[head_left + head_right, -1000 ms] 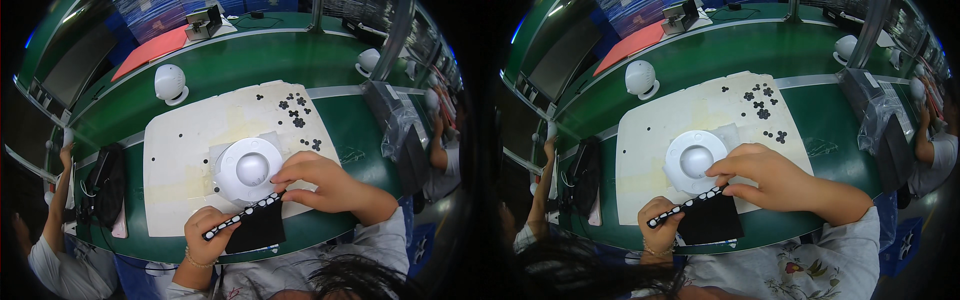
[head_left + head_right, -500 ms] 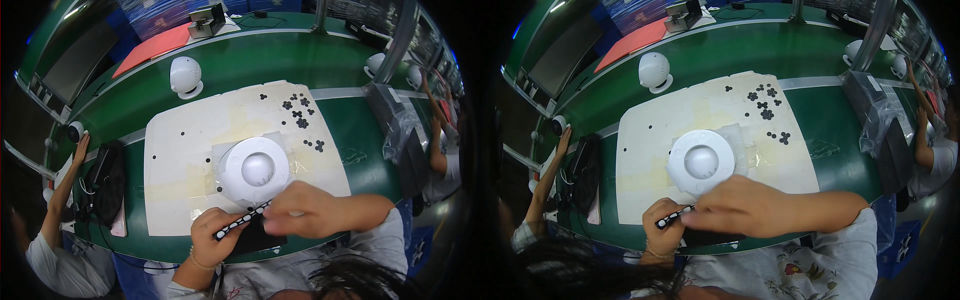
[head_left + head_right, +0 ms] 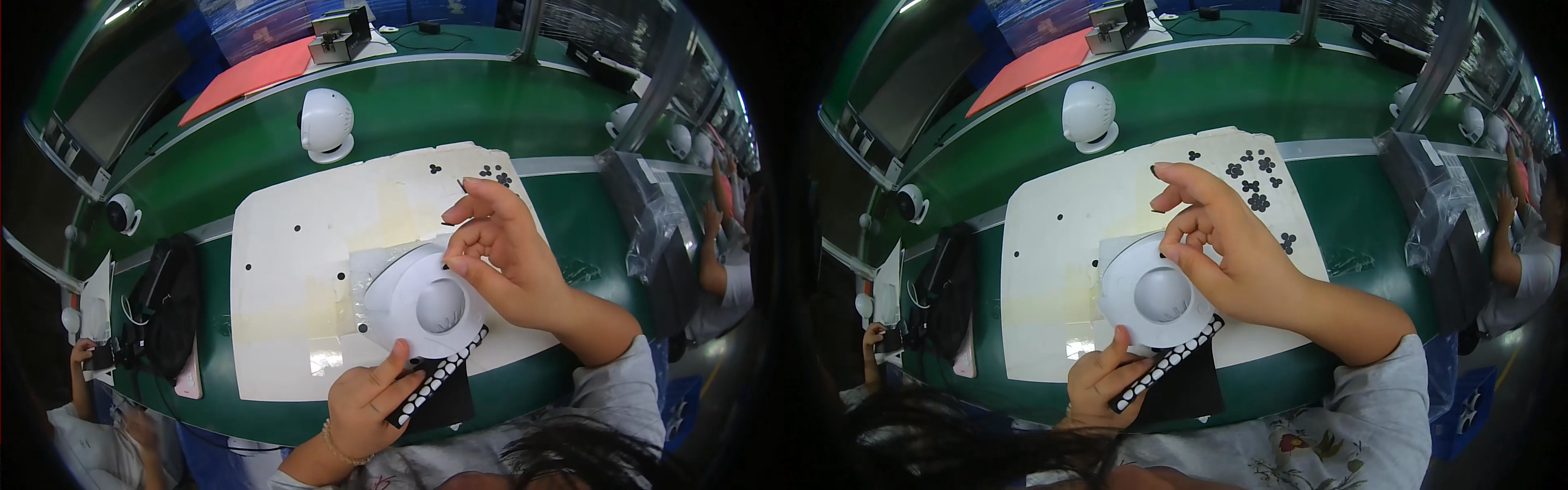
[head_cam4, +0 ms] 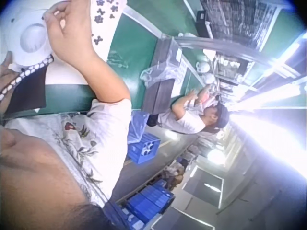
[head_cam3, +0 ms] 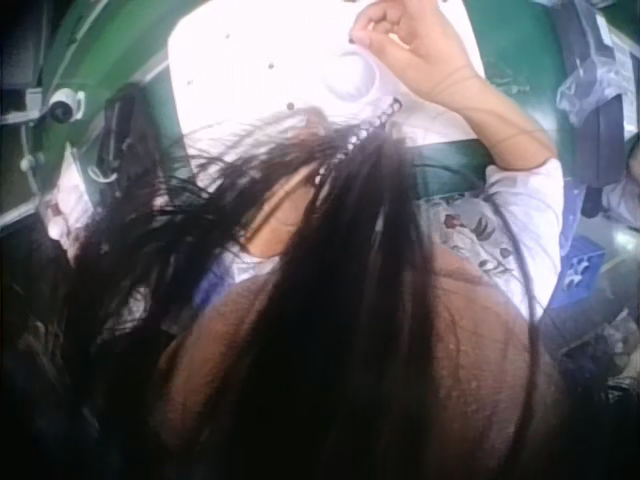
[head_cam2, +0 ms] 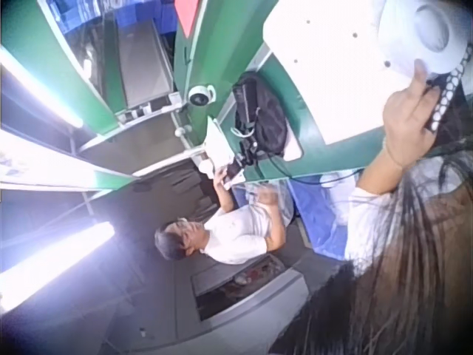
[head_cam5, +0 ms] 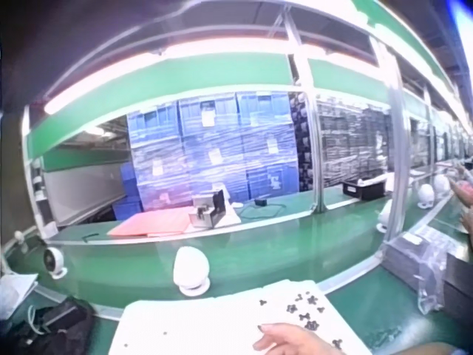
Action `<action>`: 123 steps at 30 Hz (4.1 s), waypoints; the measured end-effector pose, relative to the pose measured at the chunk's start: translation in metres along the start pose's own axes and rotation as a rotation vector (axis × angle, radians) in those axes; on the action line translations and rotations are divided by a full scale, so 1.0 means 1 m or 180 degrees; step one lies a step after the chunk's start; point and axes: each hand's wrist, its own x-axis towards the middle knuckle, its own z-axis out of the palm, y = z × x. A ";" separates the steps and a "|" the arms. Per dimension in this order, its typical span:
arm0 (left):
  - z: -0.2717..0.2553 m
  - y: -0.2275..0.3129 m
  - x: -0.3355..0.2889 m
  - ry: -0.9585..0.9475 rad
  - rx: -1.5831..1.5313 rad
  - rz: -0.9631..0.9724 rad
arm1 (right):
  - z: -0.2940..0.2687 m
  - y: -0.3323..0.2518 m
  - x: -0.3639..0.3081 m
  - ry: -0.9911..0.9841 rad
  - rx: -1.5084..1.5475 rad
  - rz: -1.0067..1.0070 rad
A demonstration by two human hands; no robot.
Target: The person assembles white dome security cameras by hand on a green factory workbench. They repeatedly pick up camera housings, peel small black circular stickers from a sheet, and apply them to the bottom of the housings before placing the finished units on the table. The person also handles a blue plastic bin and a white foam sheet during the process.
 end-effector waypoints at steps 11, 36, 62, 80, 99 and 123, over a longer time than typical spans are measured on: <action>0.000 -0.001 -0.001 0.0011 -0.0007 -0.0008 | -0.003 0.002 0.000 -0.0100 0.0079 -0.0012; -0.001 0.001 0.005 0.0054 0.0025 -0.0085 | 0.020 -0.006 0.007 -0.0415 -0.0757 -0.0254; 0.002 -0.004 0.003 0.0153 -0.0192 -0.0128 | 0.014 -0.008 -0.042 -0.0450 -0.1462 -0.0162; -0.002 0.003 0.003 -0.0090 -0.0342 -0.0397 | 0.008 0.007 -0.058 -0.0159 -0.3287 -0.1590; 0.001 0.007 0.005 0.0001 -0.0456 -0.0522 | -0.005 0.005 -0.053 -0.0043 -0.1656 -0.0186; 0.008 -0.005 -0.003 0.0365 -0.0480 -0.0413 | -0.008 0.015 -0.038 -0.0223 0.1495 0.1837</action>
